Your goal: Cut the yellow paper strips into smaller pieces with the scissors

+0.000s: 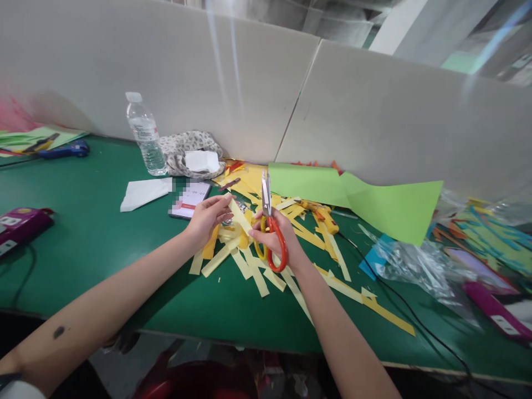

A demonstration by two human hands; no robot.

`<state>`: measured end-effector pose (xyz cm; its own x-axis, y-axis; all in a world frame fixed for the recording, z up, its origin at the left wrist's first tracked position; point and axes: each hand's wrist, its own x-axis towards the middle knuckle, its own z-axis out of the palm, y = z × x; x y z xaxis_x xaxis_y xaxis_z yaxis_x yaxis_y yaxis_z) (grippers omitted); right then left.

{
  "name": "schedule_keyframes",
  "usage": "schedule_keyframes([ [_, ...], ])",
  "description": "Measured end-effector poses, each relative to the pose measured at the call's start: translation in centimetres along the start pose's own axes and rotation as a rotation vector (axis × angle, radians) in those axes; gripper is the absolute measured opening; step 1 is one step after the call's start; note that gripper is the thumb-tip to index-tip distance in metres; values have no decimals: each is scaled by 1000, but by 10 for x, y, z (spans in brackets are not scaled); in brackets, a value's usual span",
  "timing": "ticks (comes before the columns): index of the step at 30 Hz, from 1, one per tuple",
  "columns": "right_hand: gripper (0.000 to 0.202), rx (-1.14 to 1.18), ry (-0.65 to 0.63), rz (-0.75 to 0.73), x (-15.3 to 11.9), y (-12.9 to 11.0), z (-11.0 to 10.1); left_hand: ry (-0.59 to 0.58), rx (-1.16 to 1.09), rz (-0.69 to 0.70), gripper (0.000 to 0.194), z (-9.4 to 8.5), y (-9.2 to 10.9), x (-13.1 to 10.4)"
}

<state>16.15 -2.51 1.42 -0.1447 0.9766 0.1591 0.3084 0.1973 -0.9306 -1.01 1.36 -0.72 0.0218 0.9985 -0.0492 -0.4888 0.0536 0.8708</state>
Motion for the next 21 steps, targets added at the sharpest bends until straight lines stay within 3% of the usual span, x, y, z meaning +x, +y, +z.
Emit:
schedule_keyframes([
  [8,29,95,230,8,8,8,-6,30,-46,-15,23,0,3,0],
  [15,28,67,306,-13,10,11,-6,-36,-113,-166,21,2,6,2],
  [21,33,106,366,-1,9,9,-8,-96,-64,-107,27,2,6,-2],
])
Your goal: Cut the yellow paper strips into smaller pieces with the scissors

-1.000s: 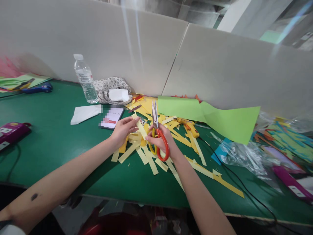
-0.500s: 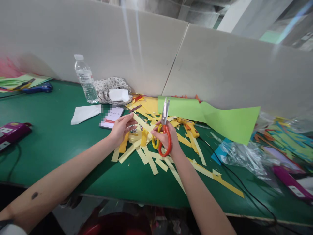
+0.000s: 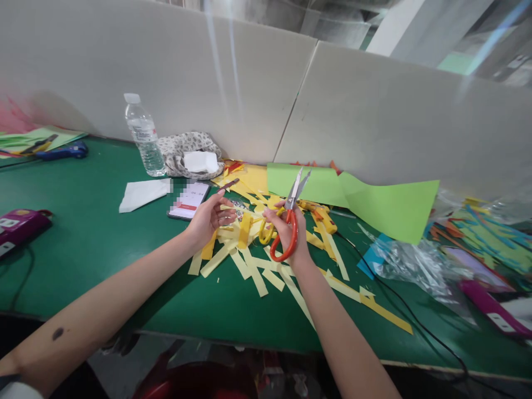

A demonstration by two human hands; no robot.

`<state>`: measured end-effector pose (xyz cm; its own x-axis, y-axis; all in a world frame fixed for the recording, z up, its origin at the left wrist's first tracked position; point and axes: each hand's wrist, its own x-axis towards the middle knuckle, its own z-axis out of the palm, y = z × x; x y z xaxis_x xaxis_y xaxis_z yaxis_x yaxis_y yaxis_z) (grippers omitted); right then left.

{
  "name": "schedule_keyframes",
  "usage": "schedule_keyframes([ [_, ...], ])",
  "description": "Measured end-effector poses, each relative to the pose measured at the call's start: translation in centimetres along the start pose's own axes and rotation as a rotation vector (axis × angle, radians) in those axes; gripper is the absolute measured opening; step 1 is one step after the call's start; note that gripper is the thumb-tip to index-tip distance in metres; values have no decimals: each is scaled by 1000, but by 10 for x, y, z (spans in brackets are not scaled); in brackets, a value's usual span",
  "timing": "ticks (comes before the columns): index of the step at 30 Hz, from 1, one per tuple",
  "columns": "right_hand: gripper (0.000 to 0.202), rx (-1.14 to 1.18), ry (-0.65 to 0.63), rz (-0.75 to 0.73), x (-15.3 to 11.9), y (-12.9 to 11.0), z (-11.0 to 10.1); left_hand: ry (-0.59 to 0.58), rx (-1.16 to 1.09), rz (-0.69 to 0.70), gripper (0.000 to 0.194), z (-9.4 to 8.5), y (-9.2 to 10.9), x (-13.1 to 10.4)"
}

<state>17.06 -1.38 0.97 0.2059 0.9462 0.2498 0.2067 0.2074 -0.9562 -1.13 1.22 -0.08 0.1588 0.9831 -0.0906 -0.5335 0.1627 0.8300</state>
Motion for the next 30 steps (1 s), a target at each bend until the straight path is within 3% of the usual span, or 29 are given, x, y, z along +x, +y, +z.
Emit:
schedule_keyframes([
  [8,41,52,63,116,3,2,0,-102,207,171,19,3,-4,-9],
  [13,42,238,8,153,4,4,-2,-196,392,264,17,5,-5,-12],
  [20,38,308,68,61,6,2,-4,-223,585,177,25,7,-7,-12],
  [30,34,266,130,18,7,5,-6,-178,557,73,36,3,-11,-7],
])
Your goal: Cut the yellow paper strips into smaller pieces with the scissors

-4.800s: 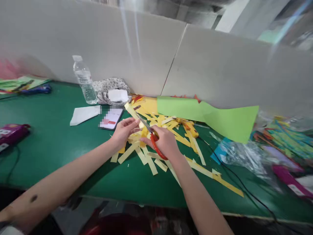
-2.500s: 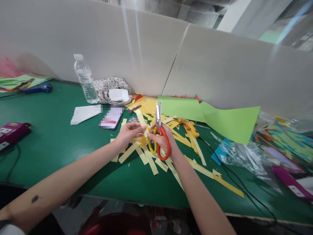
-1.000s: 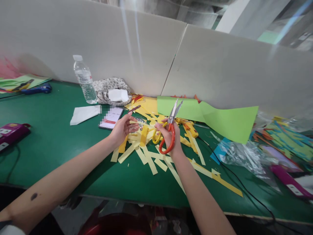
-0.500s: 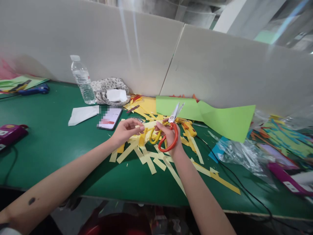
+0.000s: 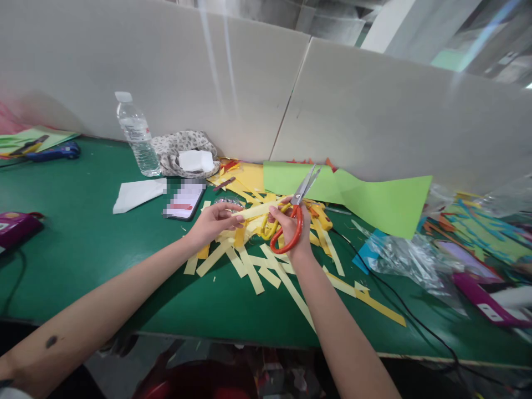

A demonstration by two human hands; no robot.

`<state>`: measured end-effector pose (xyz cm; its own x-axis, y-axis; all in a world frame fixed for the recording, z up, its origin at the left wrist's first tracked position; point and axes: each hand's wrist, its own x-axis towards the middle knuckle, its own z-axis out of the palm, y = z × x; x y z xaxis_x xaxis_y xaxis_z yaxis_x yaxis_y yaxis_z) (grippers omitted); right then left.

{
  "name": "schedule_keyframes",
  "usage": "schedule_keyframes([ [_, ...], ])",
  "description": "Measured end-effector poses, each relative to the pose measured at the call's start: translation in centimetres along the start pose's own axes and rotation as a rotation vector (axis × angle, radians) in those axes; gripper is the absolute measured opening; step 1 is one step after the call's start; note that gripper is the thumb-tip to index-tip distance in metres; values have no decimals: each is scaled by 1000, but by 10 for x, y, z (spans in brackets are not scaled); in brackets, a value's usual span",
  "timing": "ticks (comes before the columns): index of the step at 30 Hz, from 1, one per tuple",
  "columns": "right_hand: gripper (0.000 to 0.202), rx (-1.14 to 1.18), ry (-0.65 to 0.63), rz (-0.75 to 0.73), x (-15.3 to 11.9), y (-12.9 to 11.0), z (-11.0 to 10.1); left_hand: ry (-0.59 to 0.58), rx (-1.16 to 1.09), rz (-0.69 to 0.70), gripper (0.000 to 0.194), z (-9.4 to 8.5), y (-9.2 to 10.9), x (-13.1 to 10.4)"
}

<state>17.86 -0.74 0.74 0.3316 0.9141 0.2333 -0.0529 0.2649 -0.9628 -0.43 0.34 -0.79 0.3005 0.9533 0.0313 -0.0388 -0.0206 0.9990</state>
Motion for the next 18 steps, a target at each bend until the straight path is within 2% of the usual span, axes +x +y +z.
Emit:
schedule_keyframes([
  [9,35,54,30,3,1,-1,-2,-36,-78,-108,25,0,2,-1],
  [18,36,-7,32,5,3,-1,-5,-14,-113,-118,26,-1,-2,2],
])
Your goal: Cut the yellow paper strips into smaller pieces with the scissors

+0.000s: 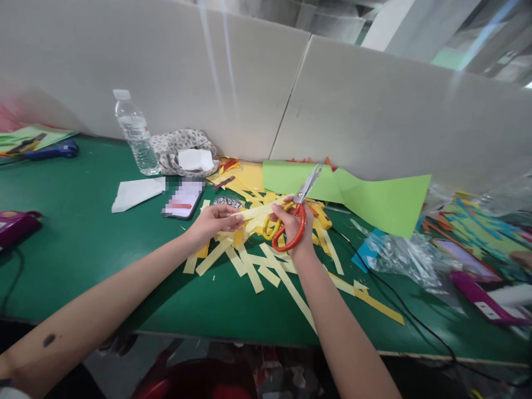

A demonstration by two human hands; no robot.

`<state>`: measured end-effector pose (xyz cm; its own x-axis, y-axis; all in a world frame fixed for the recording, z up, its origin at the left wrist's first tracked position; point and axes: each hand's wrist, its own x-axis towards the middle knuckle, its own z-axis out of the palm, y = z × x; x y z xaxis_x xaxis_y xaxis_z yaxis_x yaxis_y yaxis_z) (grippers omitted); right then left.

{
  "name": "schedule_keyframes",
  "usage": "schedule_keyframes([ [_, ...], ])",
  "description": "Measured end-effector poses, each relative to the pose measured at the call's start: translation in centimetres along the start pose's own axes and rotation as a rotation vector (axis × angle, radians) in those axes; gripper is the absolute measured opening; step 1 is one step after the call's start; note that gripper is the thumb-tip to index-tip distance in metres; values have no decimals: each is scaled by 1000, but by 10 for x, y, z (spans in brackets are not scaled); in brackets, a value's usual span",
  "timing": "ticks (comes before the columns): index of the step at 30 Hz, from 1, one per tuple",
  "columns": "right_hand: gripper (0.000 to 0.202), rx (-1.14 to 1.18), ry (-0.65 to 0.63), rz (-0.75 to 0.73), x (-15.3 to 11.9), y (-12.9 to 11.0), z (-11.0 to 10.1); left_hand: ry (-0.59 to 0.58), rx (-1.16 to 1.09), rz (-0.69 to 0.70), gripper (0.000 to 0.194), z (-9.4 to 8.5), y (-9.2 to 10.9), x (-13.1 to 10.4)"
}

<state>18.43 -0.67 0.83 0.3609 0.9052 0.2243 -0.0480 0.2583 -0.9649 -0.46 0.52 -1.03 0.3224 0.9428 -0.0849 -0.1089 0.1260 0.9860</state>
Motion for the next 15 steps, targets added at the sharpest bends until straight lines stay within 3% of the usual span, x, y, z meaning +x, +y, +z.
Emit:
schedule_keyframes([
  [15,35,-7,-17,8,-1,-1,0,56,-28,-40,25,0,4,1],
])
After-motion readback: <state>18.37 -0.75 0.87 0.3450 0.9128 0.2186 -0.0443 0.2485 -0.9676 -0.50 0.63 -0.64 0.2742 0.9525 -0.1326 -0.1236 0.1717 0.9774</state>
